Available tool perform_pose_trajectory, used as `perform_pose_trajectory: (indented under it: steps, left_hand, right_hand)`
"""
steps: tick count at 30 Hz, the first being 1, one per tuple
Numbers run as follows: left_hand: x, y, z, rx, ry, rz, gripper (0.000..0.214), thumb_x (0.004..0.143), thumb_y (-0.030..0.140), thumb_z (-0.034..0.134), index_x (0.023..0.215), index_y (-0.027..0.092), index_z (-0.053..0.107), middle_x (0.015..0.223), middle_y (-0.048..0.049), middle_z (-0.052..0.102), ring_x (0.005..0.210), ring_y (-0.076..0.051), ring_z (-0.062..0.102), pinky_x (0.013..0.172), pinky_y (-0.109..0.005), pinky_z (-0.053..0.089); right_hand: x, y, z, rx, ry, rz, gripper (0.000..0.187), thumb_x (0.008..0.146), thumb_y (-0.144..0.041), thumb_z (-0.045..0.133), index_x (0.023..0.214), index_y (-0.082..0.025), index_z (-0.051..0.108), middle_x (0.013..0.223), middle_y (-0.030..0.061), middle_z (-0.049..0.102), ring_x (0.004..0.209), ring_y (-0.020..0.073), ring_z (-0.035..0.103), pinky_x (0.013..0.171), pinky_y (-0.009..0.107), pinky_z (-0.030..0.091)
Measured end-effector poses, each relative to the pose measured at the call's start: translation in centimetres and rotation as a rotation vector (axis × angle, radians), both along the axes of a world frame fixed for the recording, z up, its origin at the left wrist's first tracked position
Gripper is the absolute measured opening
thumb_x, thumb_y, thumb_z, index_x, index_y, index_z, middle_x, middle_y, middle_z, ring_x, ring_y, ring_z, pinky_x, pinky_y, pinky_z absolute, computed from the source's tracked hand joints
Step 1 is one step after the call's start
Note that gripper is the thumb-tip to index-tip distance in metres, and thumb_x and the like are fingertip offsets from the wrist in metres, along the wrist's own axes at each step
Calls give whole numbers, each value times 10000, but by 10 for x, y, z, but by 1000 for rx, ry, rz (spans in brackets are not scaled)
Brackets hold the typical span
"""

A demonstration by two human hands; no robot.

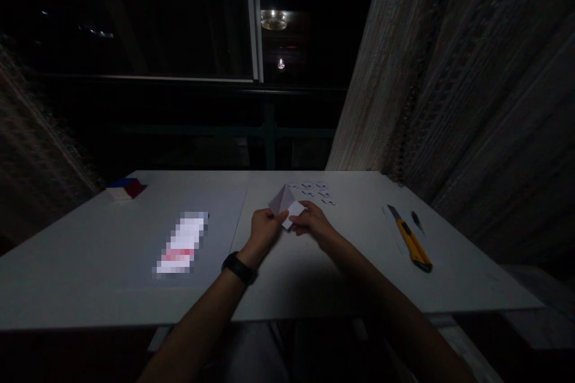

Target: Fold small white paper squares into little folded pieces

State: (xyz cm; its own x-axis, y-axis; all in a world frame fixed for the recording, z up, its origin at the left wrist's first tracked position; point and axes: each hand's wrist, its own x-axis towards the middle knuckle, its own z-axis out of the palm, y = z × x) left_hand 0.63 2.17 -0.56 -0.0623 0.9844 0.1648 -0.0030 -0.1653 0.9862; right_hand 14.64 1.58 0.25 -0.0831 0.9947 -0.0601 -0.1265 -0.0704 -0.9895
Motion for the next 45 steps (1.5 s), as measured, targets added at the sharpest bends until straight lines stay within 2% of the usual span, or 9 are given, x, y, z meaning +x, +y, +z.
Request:
perform_pose_trajectory:
  steps: [4,12,20,26,35,38,42,45]
  left_hand:
    - [-1,1,-1,-4,11,38,244,543,322,687,598,85,679,547,-59,637,511,-157,547,503,-248,391]
    - [0,-3,5,-65,-47,35,224,526,301,700,559,82,660,517,-55,621,468,-137,523,465,-233,366]
    - [1,-4,5,-92,-145,2,249,515,300,728,609,77,667,596,-66,644,524,-138,542,527,-246,400]
    - [1,-3,3,-18,-70,4,251,533,313,722,608,79,671,565,-51,625,525,-135,528,516,-240,388]
    - [1,-3,7,12,109,83,259,540,341,708,483,102,623,438,2,524,427,-92,420,422,-215,294]
    - [1,-4,8,17,121,71,274,547,358,700,492,100,628,449,-4,536,432,-96,429,429,-218,303]
    - [0,-4,9,20,129,55,268,542,358,701,493,106,628,476,-14,565,451,-109,458,438,-221,317]
    - [0,-4,9,13,117,35,242,544,345,702,532,109,650,517,-22,598,475,-122,490,455,-225,341]
  right_hand:
    - [-8,-4,-2,-18,9,75,452,539,-197,731,911,-177,475,581,-19,621,501,135,601,429,215,470]
    - [-10,-2,-8,26,47,65,540,504,-189,744,957,-167,450,551,-12,627,470,132,577,422,217,447]
    - [-10,1,-12,77,80,29,571,450,-176,765,938,-163,468,523,-30,607,431,119,539,412,219,426]
    - [-6,2,-12,48,86,0,587,436,-171,759,954,-170,485,546,-35,617,449,131,555,455,251,460]
    - [-4,3,-9,59,75,-71,551,415,-194,768,900,-170,507,511,-58,592,442,108,533,469,229,430]
    - [-3,3,-8,52,51,-109,538,401,-188,769,878,-168,519,449,-80,539,405,94,495,446,214,397]
    - [-1,5,-9,42,73,-130,526,408,-195,760,876,-173,520,483,-68,558,428,105,512,448,219,393]
    - [0,6,-10,54,83,-162,513,412,-183,752,874,-173,530,468,-81,533,410,84,472,427,199,350]
